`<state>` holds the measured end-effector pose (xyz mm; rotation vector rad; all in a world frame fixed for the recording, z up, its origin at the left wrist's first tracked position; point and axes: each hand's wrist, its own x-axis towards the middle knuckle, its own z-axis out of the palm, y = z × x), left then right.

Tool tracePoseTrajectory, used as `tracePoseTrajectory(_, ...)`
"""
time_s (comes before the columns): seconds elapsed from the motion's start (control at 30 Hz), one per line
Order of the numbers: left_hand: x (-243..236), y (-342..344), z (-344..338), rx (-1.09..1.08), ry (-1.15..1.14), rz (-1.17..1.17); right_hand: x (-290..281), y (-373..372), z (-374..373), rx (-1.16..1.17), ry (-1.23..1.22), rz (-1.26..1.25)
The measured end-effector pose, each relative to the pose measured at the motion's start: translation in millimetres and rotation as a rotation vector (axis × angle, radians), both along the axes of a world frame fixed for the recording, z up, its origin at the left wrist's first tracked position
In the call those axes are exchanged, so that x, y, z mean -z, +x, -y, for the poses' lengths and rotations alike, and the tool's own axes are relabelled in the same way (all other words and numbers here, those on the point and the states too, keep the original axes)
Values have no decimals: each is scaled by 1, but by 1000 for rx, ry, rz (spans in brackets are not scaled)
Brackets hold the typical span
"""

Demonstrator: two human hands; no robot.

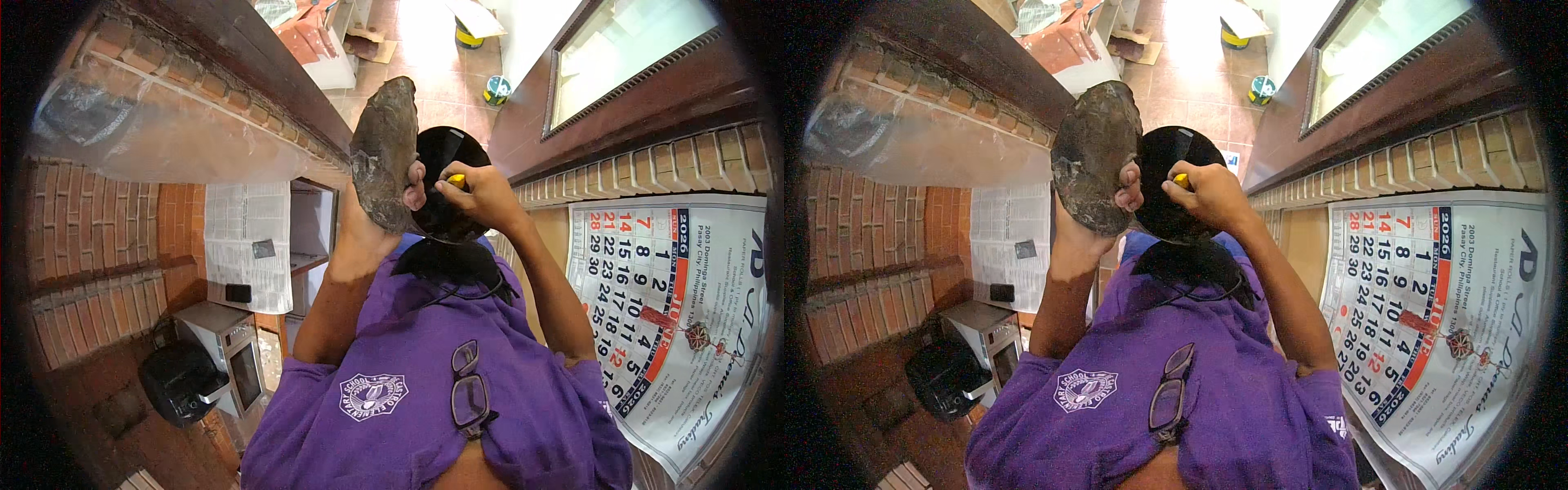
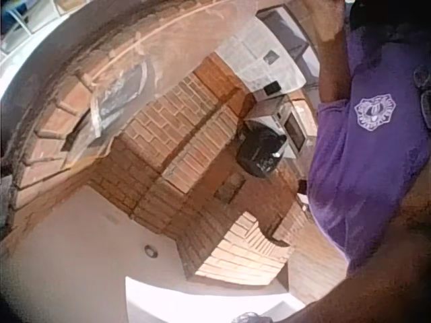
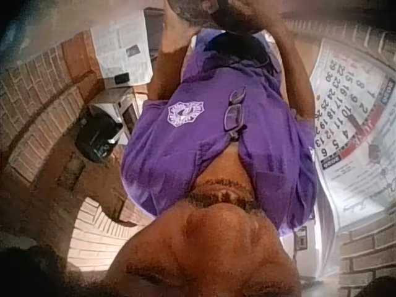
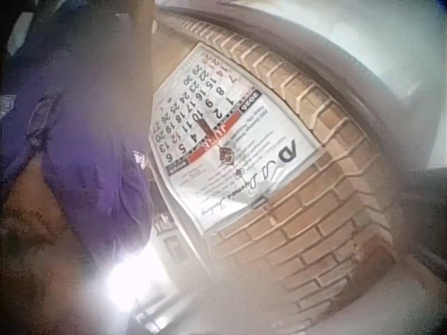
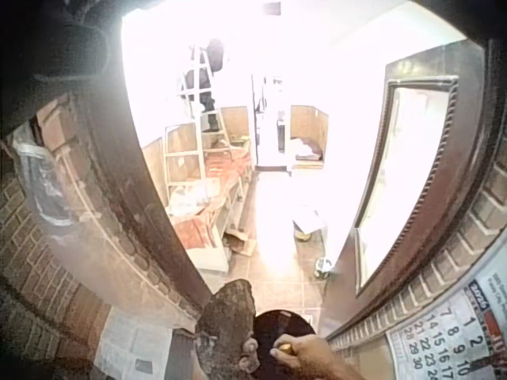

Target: The person applies paint or varnish to a wooden door frame with a paint brush.

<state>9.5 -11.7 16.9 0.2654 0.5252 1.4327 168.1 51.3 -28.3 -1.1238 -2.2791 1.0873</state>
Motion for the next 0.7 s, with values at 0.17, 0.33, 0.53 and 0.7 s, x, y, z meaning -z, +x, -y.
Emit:
tracePoseTrajectory(0.17, 1, -2, 2, -25, 4, -10, 6, -5, 1, -33, -13, 86)
tracePoseTrajectory(0.33, -1, -4, 4, -16, 53, 43, 5, -3, 2, -58, -23, 52)
tracePoseTrajectory(0.53, -2, -6, 8, -15, 49, 61, -3, 4, 7, 22, -22, -42)
tracePoseTrajectory(0.7, -3, -6, 8, -41, 38, -7, -2, 12, 6, 182, -44, -68)
